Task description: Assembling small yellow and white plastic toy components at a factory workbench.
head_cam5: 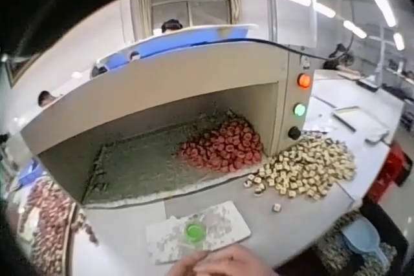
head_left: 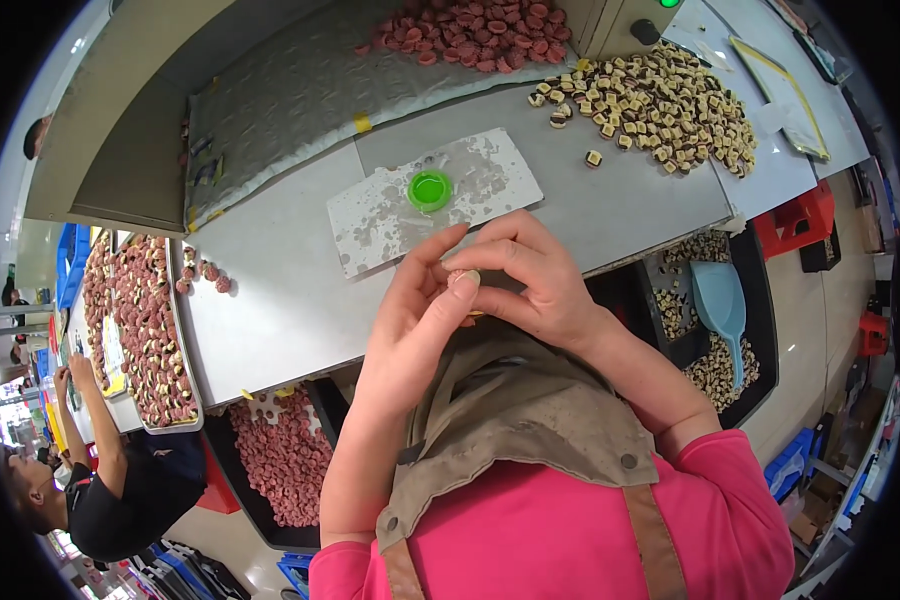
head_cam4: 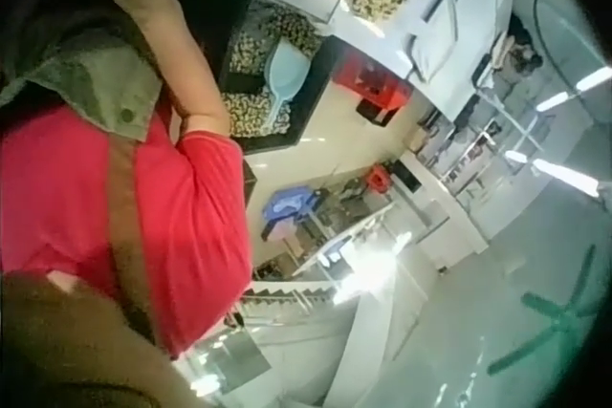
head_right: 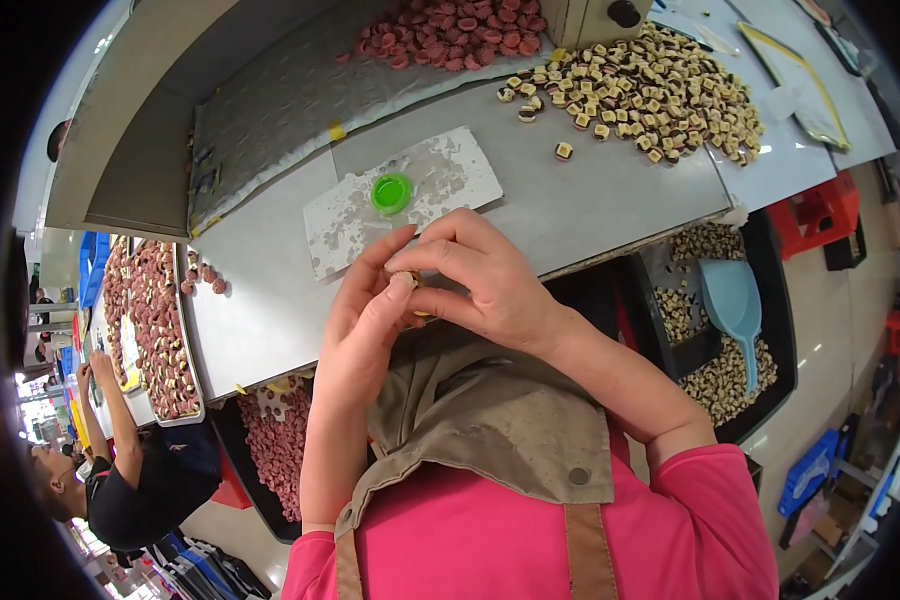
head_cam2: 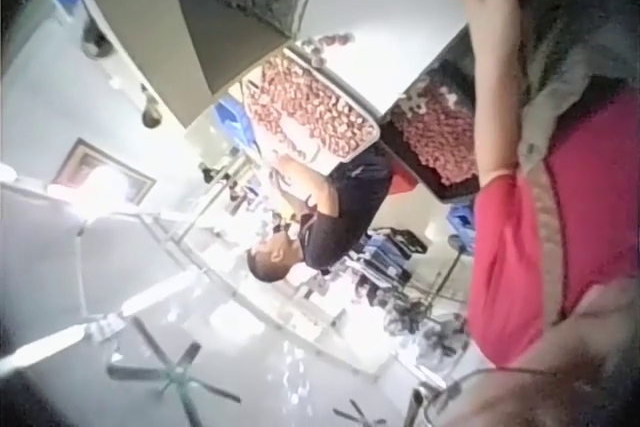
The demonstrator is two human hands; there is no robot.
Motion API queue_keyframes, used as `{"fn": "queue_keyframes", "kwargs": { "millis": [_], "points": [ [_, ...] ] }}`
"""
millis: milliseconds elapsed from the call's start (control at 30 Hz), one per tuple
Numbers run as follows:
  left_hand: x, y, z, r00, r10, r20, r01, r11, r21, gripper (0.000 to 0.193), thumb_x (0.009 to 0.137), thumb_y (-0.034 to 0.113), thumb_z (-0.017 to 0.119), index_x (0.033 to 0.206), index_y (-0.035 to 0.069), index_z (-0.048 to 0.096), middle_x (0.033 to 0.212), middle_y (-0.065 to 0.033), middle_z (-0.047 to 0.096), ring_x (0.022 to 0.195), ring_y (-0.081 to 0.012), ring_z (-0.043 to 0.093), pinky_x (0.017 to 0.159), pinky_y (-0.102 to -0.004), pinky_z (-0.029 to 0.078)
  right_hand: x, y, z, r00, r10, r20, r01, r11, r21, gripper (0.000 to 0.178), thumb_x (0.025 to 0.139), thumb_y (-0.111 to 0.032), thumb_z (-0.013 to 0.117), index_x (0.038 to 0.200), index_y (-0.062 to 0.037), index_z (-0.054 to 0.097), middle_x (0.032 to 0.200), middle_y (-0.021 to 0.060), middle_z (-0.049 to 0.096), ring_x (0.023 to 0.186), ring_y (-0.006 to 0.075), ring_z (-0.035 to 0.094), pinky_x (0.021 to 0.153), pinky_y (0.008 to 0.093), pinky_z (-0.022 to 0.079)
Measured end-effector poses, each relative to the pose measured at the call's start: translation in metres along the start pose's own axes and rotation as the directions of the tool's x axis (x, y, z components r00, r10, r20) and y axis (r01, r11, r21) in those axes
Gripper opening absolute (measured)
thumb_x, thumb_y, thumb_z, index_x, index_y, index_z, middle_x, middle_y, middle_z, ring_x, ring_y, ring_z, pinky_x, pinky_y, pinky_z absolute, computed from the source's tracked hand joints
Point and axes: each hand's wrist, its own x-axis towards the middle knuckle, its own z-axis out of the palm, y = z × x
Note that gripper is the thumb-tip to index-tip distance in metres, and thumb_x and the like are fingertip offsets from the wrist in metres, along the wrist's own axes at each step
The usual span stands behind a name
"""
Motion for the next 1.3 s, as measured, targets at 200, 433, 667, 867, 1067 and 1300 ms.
{"fn": "queue_keyframes", "kwargs": {
  "millis": [200, 433, 667, 867, 1067, 1300],
  "points": [
    [0.0, -0.005, -0.002, 0.995, -0.096, 0.015, 0.095, 0.941, -0.324, 0.049, 0.098, 0.026, 0.048, 0.138, 0.0, 0.036, 0.112, -0.0076, 0.056, 0.101, -0.0124, 0.054, 0.086, -0.026, 0.044, 0.004, -0.008, 0.002, 0.991, 0.133, -0.009, -0.13, 0.982, 0.138, 0.031, 0.079, -0.01, 0.072, 0.108, -0.0065, 0.062, 0.103, 0.0068, 0.058, 0.092, 0.0199, 0.056, 0.077, 0.0299, 0.048],
    [0.004, -0.014, 0.003, 0.997, -0.069, -0.015, 0.063, 0.963, -0.262, 0.045, 0.1, 0.027, 0.045, 0.136, 0.001, 0.038, 0.111, -0.0082, 0.057, 0.099, -0.012, 0.055, 0.083, -0.0255, 0.046, 0.003, 0.0, 0.0, 0.991, 0.127, 0.029, -0.13, 0.983, 0.13, 0.029, 0.079, -0.009, 0.071, 0.106, -0.0068, 0.063, 0.103, 0.0077, 0.059, 0.092, 0.0211, 0.056, 0.078, 0.0306, 0.048],
    [-0.007, -0.002, -0.029, 0.967, 0.163, -0.197, -0.087, 0.935, 0.344, 0.027, 0.099, 0.018, 0.046, 0.116, -0.001, 0.052, 0.105, -0.0088, 0.06, 0.092, -0.014, 0.057, 0.081, -0.0264, 0.047, 0.011, -0.002, -0.02, 1.0, 0.002, -0.004, -0.002, 0.997, -0.072, 0.027, 0.08, -0.007, 0.069, 0.106, -0.0062, 0.062, 0.1, 0.0097, 0.059, 0.093, 0.0244, 0.056, 0.078, 0.0316, 0.047],
    [0.012, 0.026, -0.163, 0.755, 0.65, -0.093, 0.09, 0.038, 0.995, 0.021, 0.094, 0.016, 0.053, 0.108, 0.001, 0.058, 0.109, -0.015, 0.059, 0.103, -0.0277, 0.055, 0.087, -0.0359, 0.044, 0.004, 0.025, -0.089, 0.952, 0.132, -0.277, -0.238, 0.886, -0.398, 0.028, 0.081, -0.008, 0.067, 0.108, -0.0058, 0.061, 0.101, 0.0109, 0.058, 0.095, 0.0285, 0.056, 0.082, 0.0339, 0.046],
    [0.048, 0.04, -0.181, 0.694, 0.72, 0.022, 0.284, -0.302, 0.91, 0.029, 0.089, 0.019, 0.059, 0.114, 0.005, 0.056, 0.116, -0.0146, 0.057, 0.114, -0.033, 0.048, 0.097, -0.0429, 0.036, 0.003, 0.046, -0.099, 0.961, 0.22, -0.169, -0.277, 0.801, -0.53, 0.019, 0.081, -0.006, 0.066, 0.099, -0.0038, 0.063, 0.104, 0.0105, 0.056, 0.094, 0.0276, 0.057, 0.082, 0.0327, 0.046],
    [0.187, 0.062, -0.097, 0.689, 0.681, 0.249, -0.291, -0.055, 0.955, 0.036, 0.084, 0.016, 0.06, 0.118, 0.008, 0.055, 0.116, -0.0171, 0.057, 0.107, -0.0367, 0.053, 0.09, -0.0453, 0.045, 0.003, 0.032, -0.096, 0.903, 0.375, -0.207, -0.427, 0.829, -0.361, 0.015, 0.081, -0.005, 0.065, 0.096, -0.0032, 0.064, 0.101, 0.0106, 0.058, 0.092, 0.0273, 0.058, 0.08, 0.0328, 0.046]
  ]
}}
